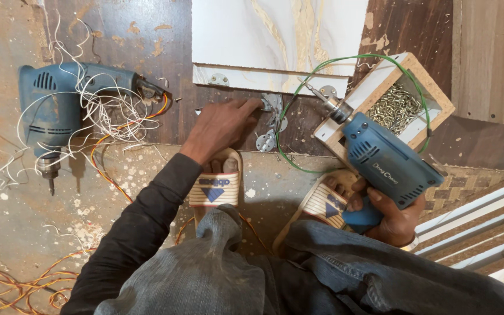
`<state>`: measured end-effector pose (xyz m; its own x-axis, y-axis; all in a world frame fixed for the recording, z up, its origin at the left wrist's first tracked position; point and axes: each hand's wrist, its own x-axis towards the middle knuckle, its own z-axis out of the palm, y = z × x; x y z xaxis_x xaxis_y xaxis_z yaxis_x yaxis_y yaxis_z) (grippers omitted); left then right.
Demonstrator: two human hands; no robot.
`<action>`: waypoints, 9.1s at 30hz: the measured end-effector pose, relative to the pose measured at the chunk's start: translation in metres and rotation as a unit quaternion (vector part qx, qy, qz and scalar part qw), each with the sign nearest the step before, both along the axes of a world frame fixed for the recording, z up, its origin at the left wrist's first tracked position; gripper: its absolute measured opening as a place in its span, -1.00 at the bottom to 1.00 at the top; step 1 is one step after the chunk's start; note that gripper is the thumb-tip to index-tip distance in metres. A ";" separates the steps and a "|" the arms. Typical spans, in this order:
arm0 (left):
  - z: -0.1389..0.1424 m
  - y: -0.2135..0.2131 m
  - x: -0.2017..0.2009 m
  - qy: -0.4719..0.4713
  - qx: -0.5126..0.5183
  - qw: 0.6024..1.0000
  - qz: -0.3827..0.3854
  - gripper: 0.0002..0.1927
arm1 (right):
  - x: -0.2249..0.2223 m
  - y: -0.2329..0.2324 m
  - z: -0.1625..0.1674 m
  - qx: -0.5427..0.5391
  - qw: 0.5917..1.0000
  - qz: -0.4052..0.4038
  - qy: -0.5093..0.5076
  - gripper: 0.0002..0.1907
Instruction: The person sits on the workshop floor and uses a corded power drill to drive screws into white-faced wooden panels and small wooden box frames, attaching metal hinge plates. They pick screws one at a time from a wooden box of screws, position each screw with the drill, and reposition the panels between fastenings.
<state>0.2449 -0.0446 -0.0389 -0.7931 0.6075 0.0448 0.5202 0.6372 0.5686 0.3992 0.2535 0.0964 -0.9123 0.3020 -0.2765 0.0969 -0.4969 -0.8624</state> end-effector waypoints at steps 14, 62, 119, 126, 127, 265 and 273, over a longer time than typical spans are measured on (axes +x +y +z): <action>-0.009 0.124 -0.103 0.092 0.151 0.984 0.035 -0.84 | 0.001 0.044 0.025 0.003 1.000 -0.022 0.000 -0.64; -0.008 0.150 -0.079 0.108 0.117 0.987 -0.009 -0.83 | -0.089 0.074 0.064 0.383 0.907 0.101 -0.141 -0.52; -0.008 0.139 -0.075 0.129 0.111 0.985 0.002 -0.94 | -0.158 0.070 0.105 0.590 0.745 0.278 -0.142 -0.41; -0.017 0.141 -0.077 0.143 0.076 0.987 -0.015 -0.96 | -0.171 0.074 0.113 0.620 0.700 0.316 -0.163 -0.37; -0.018 0.142 -0.077 0.142 0.075 0.987 -0.017 -0.96 | -0.175 0.075 0.112 0.605 0.712 0.326 -0.145 -0.34; 0.003 0.127 -0.063 -0.442 0.331 0.828 0.102 -0.66 | -0.161 0.042 0.121 0.773 0.545 0.316 0.070 -0.34; 0.009 0.104 -0.079 -0.517 0.498 0.673 0.180 -0.74 | -0.200 0.039 0.127 0.781 0.456 0.426 -0.040 -0.16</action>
<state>0.1662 0.0599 -0.0301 -0.8012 0.4451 -0.3999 -0.5666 -0.3491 0.7464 0.1988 0.2928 0.2230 -0.8886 -0.2655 -0.3741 -0.2556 0.9637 -0.0767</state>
